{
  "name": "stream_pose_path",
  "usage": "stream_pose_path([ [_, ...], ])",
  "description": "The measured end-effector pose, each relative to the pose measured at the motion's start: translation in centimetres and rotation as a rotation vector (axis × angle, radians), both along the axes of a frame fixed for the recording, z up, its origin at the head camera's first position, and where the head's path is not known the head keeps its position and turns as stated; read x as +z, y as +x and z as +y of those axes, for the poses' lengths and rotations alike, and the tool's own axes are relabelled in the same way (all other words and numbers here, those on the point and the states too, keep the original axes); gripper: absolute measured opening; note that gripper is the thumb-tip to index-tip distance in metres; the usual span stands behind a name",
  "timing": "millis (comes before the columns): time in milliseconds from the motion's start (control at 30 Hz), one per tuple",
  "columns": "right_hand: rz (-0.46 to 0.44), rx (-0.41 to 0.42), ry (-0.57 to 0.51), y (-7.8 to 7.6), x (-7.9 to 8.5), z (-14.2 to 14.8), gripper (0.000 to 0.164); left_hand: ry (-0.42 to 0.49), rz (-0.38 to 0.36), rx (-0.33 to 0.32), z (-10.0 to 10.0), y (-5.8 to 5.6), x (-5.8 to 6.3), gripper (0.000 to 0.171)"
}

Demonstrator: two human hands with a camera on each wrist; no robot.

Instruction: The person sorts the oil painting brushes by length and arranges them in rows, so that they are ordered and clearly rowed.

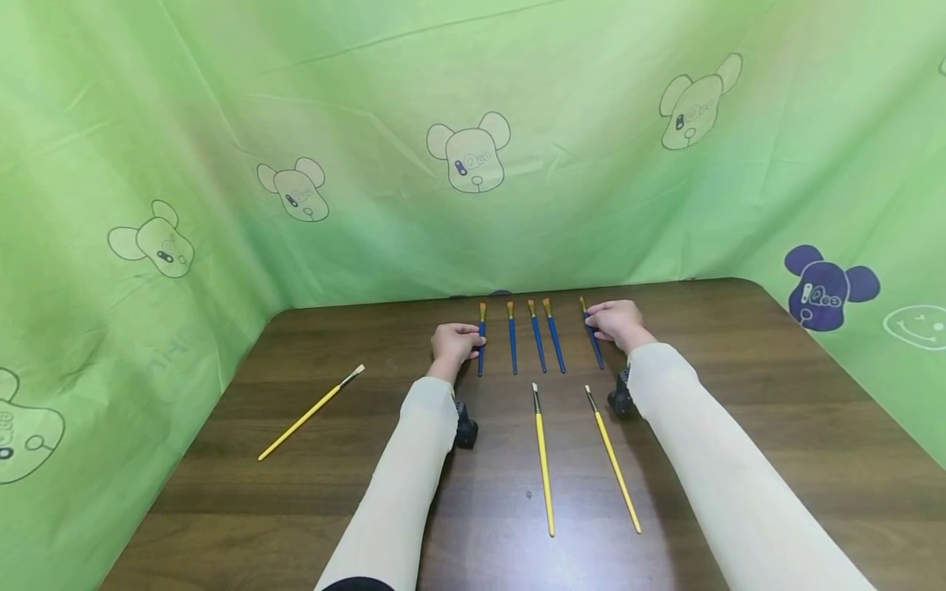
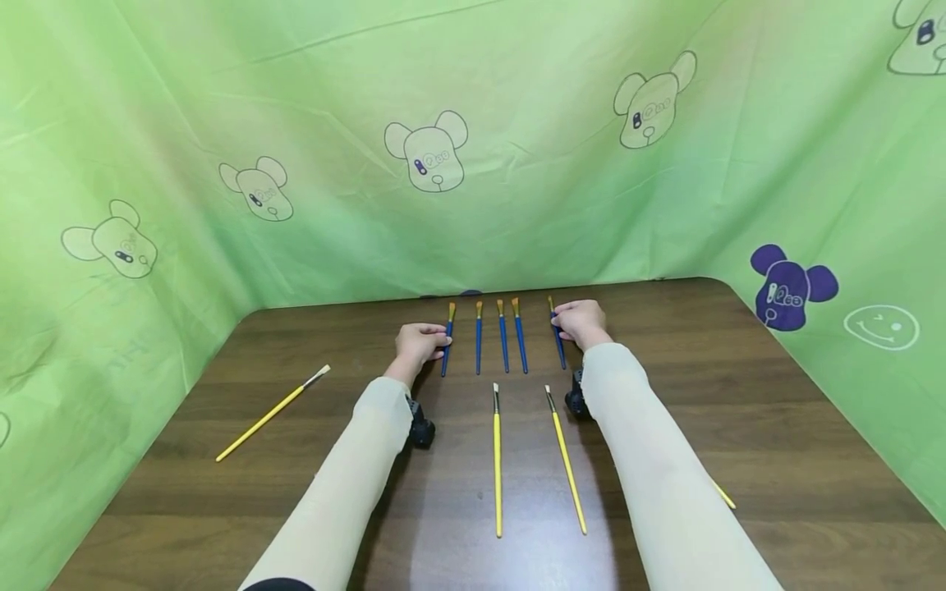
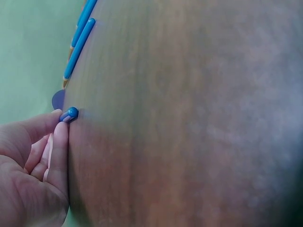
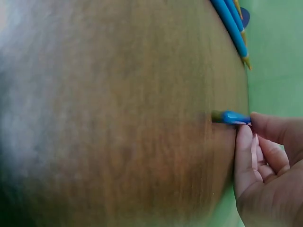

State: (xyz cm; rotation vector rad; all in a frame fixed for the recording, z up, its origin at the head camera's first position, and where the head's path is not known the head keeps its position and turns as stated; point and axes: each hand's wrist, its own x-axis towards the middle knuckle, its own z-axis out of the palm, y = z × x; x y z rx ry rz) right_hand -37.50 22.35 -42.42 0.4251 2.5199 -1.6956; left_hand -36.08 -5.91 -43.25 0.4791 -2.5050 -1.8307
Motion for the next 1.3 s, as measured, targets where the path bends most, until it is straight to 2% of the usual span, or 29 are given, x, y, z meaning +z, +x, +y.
stream_pose_path([
  [267, -0.016, 0.023, 0.071, -0.2, 0.1, -0.1, 0.035, 0.011, -0.001, -0.002, 0.0, 0.0, -0.1, 0.016],
  [500, -0.016, 0.067, 0.175, 0.0, 0.5, -0.4, 0.034, 0.010, 0.003, 0.002, 0.0, 0.0, -0.2, 0.016],
  [933, 0.013, 0.001, 0.186, 0.5, 0.8, -1.3, 0.033, 0.014, 0.009, 0.003, -0.2, -0.2, -0.1, 0.015],
  [1300, 0.008, -0.049, 0.247, 0.8, 0.7, -1.5, 0.027, 0.002, -0.003, 0.007, 0.1, -0.1, -0.1, 0.015],
])
